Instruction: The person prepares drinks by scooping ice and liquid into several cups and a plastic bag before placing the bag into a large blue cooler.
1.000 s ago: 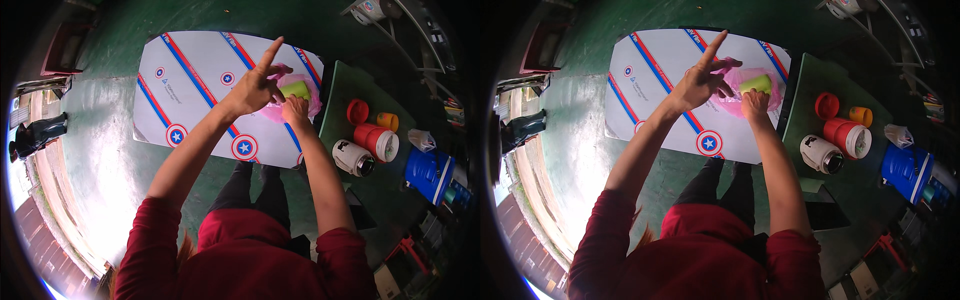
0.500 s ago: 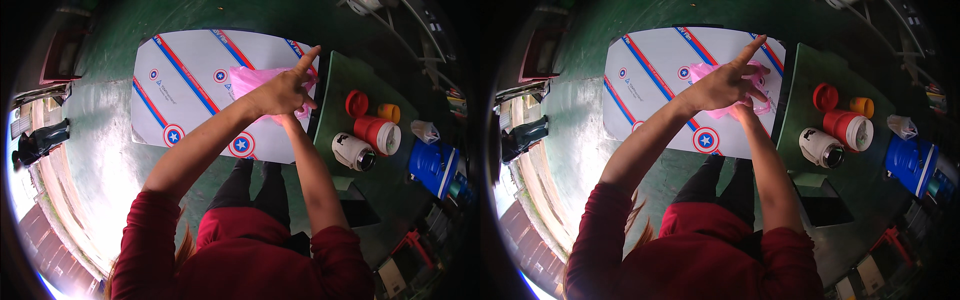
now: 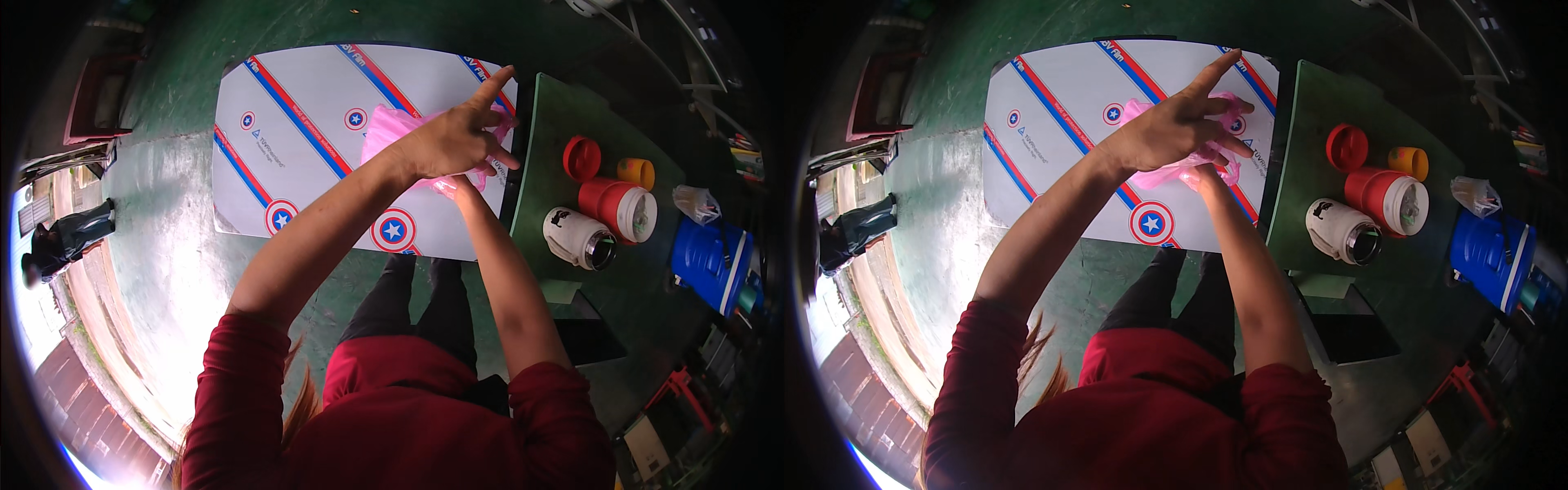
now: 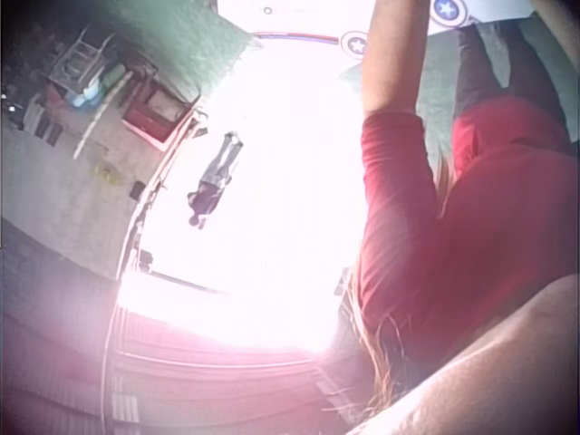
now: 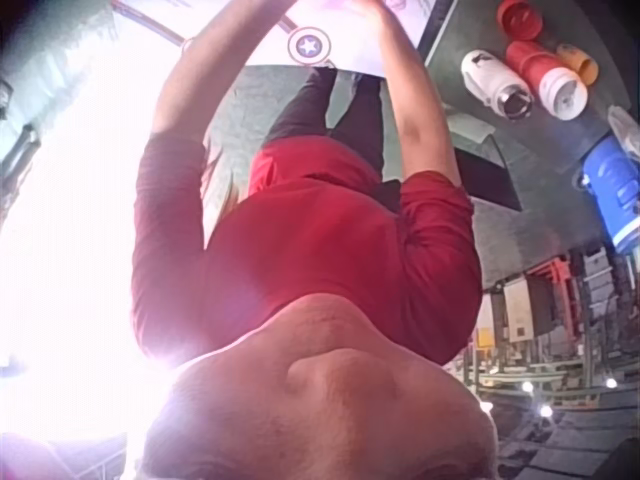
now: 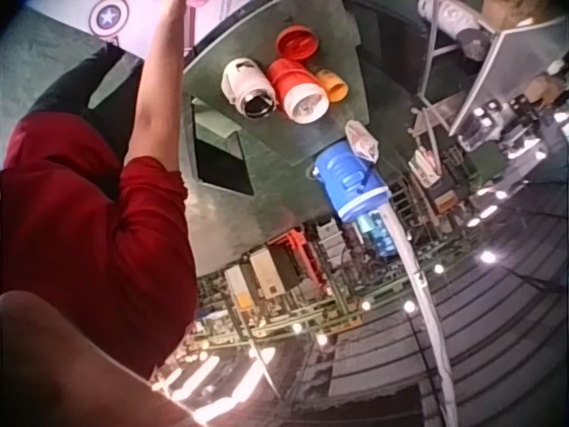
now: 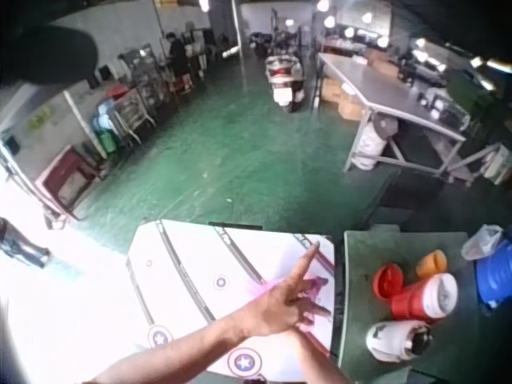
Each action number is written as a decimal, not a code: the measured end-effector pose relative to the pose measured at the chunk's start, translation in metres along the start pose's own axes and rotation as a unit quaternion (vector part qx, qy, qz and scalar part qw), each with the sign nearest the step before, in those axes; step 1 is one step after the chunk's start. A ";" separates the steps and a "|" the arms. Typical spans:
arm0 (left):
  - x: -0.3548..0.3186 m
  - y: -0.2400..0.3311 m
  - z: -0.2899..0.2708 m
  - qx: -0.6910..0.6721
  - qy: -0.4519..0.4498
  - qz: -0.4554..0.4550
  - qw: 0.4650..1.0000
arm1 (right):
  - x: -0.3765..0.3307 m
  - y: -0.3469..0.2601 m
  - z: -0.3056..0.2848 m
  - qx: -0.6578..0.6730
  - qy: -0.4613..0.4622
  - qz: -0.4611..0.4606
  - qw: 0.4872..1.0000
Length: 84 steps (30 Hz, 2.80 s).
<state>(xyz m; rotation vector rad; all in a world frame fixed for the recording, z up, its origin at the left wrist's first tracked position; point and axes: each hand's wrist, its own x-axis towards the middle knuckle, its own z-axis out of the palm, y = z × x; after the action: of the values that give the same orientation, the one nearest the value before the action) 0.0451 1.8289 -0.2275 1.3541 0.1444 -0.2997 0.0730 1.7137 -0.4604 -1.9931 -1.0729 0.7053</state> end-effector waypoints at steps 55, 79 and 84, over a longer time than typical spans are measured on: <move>0.136 -0.124 0.254 0.366 -0.109 0.219 0.898 | -0.284 -0.083 -0.349 -0.330 -0.014 0.216 0.919; 0.128 -0.117 0.246 0.343 -0.031 0.303 0.889 | -0.271 -0.075 -0.370 -0.262 -0.045 0.242 0.933; 0.128 -0.112 0.235 0.320 0.002 0.277 0.906 | -0.302 -0.050 -0.375 -0.154 0.025 0.272 0.950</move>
<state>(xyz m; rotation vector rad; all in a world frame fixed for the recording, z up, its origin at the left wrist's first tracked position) 0.1174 1.5625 -0.3175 1.9760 -0.3687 0.1600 0.1806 1.3392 -0.1729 -2.6063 -0.6221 0.7959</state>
